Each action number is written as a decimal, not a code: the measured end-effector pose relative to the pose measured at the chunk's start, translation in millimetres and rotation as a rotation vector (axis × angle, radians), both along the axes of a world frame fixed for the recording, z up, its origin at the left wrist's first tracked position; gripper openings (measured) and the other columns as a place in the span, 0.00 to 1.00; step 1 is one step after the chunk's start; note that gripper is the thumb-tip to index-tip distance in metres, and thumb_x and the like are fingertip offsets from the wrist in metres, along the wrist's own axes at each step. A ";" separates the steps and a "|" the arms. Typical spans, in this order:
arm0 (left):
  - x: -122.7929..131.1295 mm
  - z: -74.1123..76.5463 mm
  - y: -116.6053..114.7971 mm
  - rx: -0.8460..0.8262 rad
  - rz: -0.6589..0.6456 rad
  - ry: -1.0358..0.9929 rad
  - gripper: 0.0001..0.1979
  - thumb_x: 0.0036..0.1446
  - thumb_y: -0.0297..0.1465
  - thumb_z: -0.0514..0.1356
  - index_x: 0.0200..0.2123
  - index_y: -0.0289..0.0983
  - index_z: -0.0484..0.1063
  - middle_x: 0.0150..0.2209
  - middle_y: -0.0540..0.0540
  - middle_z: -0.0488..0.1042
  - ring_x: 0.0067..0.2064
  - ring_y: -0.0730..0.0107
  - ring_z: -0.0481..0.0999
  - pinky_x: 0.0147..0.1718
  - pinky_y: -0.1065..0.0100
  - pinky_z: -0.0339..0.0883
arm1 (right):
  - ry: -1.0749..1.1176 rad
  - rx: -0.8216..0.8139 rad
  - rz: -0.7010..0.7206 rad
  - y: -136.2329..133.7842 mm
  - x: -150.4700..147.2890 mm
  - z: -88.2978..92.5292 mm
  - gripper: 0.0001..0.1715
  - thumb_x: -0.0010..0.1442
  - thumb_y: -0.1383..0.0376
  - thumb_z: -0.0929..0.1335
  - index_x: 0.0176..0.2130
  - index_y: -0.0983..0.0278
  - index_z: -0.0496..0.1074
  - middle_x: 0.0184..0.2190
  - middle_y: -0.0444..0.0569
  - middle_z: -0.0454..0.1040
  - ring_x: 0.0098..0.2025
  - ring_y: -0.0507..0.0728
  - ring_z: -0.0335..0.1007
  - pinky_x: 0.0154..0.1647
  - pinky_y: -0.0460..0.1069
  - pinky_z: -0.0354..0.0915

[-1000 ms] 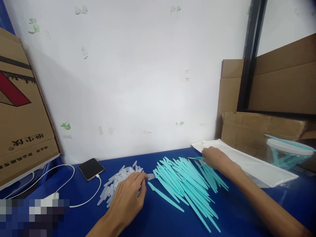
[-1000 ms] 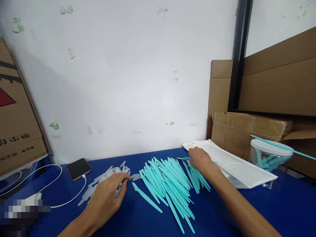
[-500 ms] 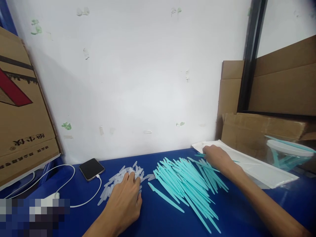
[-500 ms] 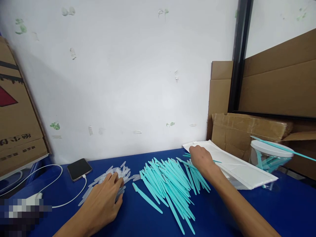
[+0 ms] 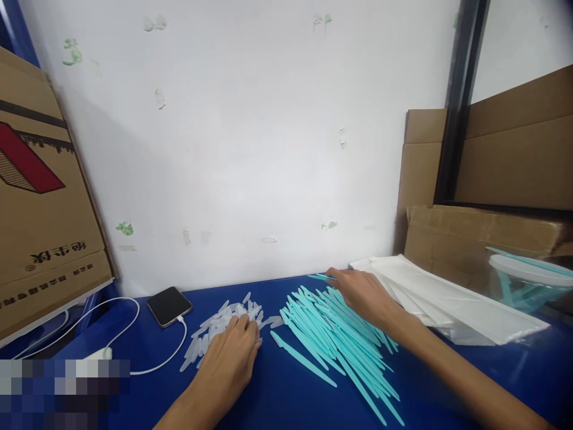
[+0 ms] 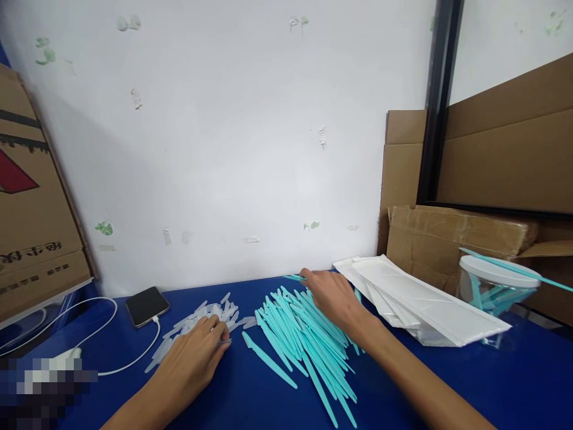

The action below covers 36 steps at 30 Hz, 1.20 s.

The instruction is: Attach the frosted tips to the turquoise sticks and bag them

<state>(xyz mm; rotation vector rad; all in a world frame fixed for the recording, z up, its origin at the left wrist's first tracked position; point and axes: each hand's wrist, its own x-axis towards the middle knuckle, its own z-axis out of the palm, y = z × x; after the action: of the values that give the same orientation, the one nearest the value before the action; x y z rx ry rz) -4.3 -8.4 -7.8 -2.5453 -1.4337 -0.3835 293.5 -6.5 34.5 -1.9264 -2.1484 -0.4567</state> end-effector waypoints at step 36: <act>8.8 -7.3 -9.6 0.050 -0.444 -0.442 0.18 0.70 0.28 0.49 0.58 0.46 0.69 0.46 0.44 0.79 0.45 0.65 0.80 0.44 0.66 0.75 | 0.156 0.075 0.725 -25.1 -46.2 -25.4 0.18 0.73 0.60 0.58 0.50 0.61 0.73 0.37 0.48 0.79 0.35 0.54 0.74 0.33 0.46 0.63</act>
<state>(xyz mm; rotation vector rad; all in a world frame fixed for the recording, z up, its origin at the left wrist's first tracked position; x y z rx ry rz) 4.6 -18.0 -15.1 -2.8410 -0.9249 -1.0919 247.2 -31.6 9.2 -0.9855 -2.4635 -0.2270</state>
